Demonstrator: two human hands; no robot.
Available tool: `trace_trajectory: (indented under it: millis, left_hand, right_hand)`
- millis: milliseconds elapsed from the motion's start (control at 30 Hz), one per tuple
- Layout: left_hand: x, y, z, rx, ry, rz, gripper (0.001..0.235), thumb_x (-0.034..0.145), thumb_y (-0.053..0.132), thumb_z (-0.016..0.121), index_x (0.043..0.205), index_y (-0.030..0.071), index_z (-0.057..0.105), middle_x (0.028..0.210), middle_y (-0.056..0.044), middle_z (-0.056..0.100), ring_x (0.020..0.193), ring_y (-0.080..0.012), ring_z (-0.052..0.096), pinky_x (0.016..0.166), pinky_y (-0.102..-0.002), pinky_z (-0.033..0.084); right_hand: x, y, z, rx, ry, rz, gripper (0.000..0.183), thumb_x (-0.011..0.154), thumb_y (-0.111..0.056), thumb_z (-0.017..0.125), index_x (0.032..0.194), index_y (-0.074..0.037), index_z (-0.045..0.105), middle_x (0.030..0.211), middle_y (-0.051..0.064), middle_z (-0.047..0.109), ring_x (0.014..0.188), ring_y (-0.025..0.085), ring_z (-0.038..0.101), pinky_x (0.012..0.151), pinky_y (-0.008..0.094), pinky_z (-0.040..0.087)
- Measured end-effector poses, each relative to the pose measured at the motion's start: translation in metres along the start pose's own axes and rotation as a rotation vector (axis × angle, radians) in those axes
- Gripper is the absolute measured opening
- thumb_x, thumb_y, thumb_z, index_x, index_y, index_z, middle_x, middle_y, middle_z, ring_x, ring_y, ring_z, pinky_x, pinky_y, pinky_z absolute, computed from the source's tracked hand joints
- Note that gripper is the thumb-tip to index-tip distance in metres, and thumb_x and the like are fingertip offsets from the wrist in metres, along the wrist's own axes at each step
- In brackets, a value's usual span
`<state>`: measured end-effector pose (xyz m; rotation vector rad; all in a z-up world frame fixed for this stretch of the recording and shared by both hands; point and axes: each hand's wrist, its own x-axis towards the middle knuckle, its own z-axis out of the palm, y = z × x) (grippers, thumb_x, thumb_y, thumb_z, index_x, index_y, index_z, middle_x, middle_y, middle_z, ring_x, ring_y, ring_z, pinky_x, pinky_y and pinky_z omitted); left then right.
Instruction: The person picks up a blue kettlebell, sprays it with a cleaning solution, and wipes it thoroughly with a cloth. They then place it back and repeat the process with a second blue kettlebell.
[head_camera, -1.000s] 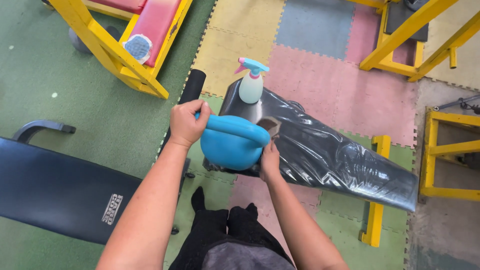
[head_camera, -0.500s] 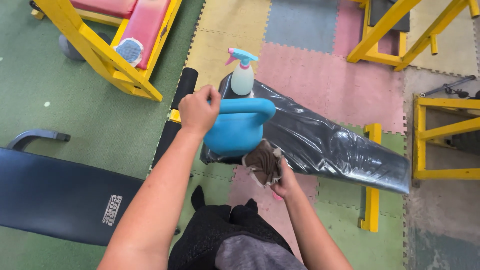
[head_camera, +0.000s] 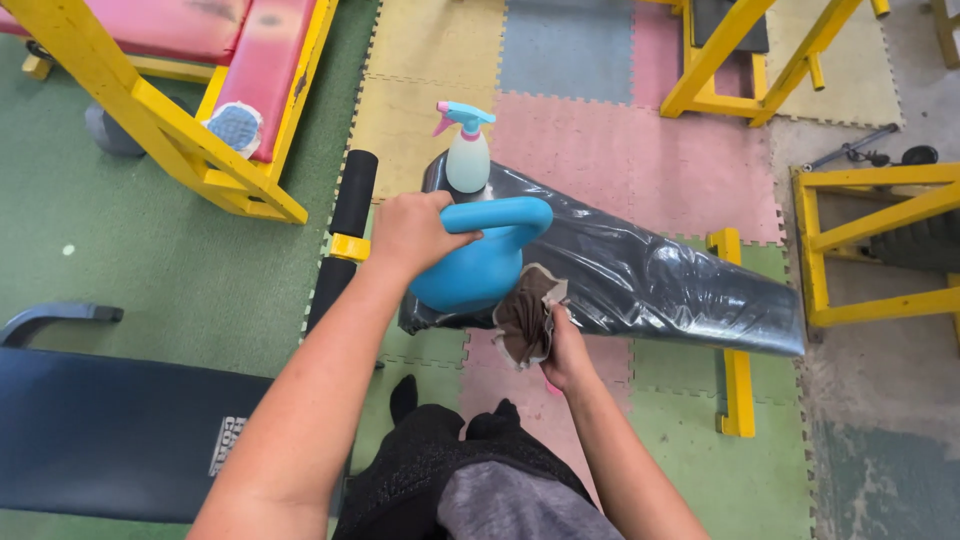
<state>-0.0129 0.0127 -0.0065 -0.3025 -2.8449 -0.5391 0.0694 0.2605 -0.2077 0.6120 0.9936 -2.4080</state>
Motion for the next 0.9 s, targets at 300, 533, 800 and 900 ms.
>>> trace_trajectory:
  millis: [300,533,800,900]
  left_hand:
    - [0.012,0.021,0.018,0.036,-0.148,-0.143,0.030,0.072,0.037,0.084,0.089,0.014,0.074,0.081,-0.014,0.073,0.079,-0.0357,0.072,0.071,-0.049,0.058]
    - [0.000,0.018,0.028,0.016,-0.085,0.059,0.026,0.070,0.026,0.083,0.085,0.008,0.070,0.078,-0.016,0.072,0.076,-0.0381,0.072,0.069,-0.050,0.057]
    - [-0.028,0.045,0.027,-0.100,-0.118,0.059,0.024,0.074,0.025,0.079,0.087,0.007,0.068,0.079,-0.017,0.072,0.073,-0.0386,0.071,0.066,-0.050,0.056]
    - [-0.031,0.040,0.021,-0.170,-0.056,-0.060,0.024,0.073,0.026,0.078,0.087,0.008,0.070,0.081,-0.015,0.073,0.077,-0.0381,0.071,0.068,-0.050,0.056]
  right_hand:
    - [-0.003,-0.064,0.096,-0.318,0.006,-0.699,0.080,0.083,0.000,0.061,0.153,-0.020,0.026,0.132,0.008,0.056,0.113,0.021,0.064,0.094,0.038,0.056]
    - [0.055,-0.063,0.094,-0.566,0.062,-0.885,0.071,0.080,0.004,0.078,0.138,-0.011,0.040,0.115,0.006,0.057,0.101,0.014,0.061,0.085,0.031,0.055]
    - [0.032,-0.079,0.090,-0.489,0.117,-0.964,0.046,0.096,0.005,0.071,0.129,-0.009,0.043,0.108,0.004,0.061,0.099,0.011,0.062,0.085,0.028,0.055]
    - [0.023,-0.103,0.117,-0.613,0.062,-0.888,0.050,0.090,0.007,0.065,0.133,-0.011,0.046,0.103,0.003,0.058,0.094,0.010,0.059,0.081,0.025,0.052]
